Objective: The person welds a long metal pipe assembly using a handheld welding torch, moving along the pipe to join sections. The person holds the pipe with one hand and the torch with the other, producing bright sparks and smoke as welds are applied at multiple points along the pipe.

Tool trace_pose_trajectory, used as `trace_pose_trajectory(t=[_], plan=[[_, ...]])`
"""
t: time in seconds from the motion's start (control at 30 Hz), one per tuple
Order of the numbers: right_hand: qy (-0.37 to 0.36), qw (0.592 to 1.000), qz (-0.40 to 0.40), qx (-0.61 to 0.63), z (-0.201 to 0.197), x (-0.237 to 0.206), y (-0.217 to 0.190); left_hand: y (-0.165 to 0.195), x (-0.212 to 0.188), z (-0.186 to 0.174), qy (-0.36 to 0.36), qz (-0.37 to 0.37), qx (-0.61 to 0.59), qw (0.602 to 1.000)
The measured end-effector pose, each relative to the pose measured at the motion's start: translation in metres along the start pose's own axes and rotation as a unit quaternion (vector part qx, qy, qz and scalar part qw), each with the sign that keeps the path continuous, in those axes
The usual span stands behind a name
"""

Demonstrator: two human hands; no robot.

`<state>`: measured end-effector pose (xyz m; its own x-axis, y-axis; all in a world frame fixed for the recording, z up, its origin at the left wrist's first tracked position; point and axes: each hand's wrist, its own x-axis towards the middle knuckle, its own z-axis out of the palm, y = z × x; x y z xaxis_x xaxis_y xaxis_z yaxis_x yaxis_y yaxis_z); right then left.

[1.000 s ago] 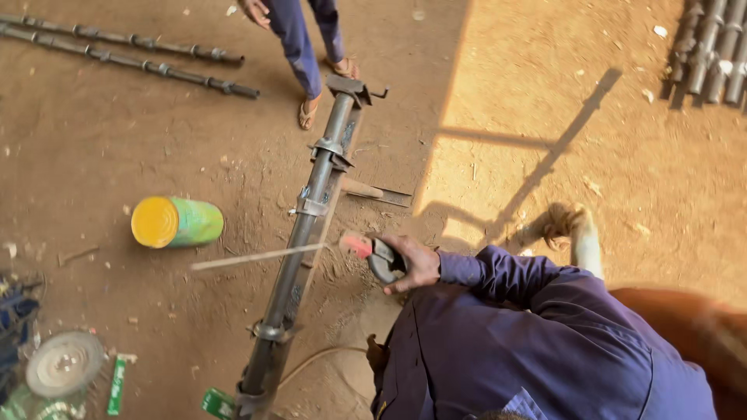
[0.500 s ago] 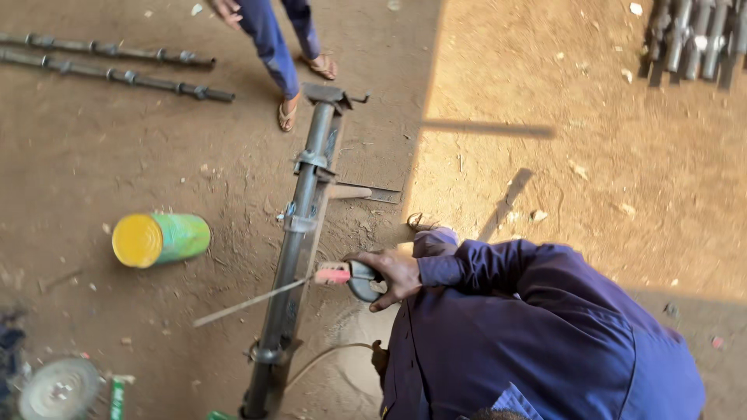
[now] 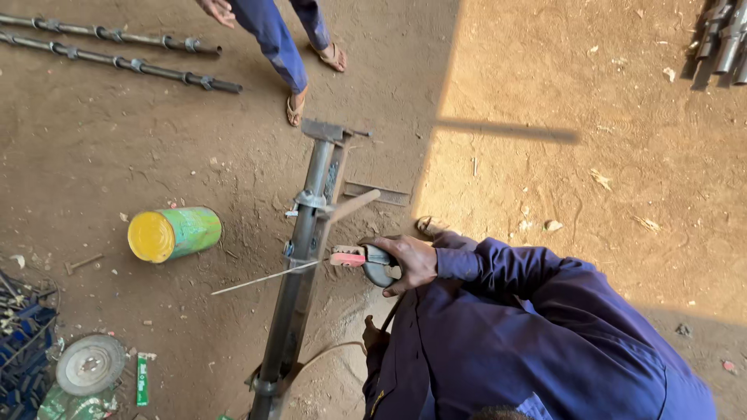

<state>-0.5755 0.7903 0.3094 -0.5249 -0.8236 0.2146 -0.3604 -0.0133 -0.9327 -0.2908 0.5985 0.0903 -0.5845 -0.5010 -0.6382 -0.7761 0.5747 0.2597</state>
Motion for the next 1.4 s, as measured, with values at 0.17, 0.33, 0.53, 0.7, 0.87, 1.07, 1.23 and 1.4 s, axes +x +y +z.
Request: trace_pose_trajectory(t=[0.17, 0.33, 0.53, 0.7, 0.87, 1.07, 1.23, 1.4], plan=[[0.022, 0.998, 0.04, 0.048, -0.046, 0.006, 0.028, 0.05, 0.029, -0.003, -0.012, -0.004, 0.013, 1.0], [-0.009, 0.999, 0.04, 0.036, -0.083, 0.018, 0.05, 0.078, 0.039, 0.004, -0.021, -0.014, 0.011, 1.0], [-0.066, 0.987, 0.134, 0.055, -0.092, 0.023, 0.063, 0.079, 0.027, 0.012, -0.015, -0.032, -0.001, 0.999], [-0.098, 0.988, 0.094, 0.077, -0.092, 0.042, 0.071, 0.083, 0.009, 0.008, -0.006, -0.086, -0.033, 0.996], [-0.072, 0.992, -0.091, 0.042, -0.066, 0.038, 0.078, 0.083, -0.027, 0.016, 0.056, -0.081, -0.086, 0.991], [-0.167, 0.98, 0.049, 0.092, -0.02, 0.018, 0.05, 0.053, -0.068, 0.05, 0.038, -0.159, -0.1, 0.981], [-0.186, 0.98, 0.046, 0.045, 0.032, -0.008, -0.001, 0.005, -0.102, 0.069, 0.069, -0.154, -0.115, 0.979], [-0.204, 0.978, 0.033, 0.03, 0.072, -0.041, -0.037, -0.037, -0.135, 0.094, 0.127, -0.131, -0.138, 0.974]])
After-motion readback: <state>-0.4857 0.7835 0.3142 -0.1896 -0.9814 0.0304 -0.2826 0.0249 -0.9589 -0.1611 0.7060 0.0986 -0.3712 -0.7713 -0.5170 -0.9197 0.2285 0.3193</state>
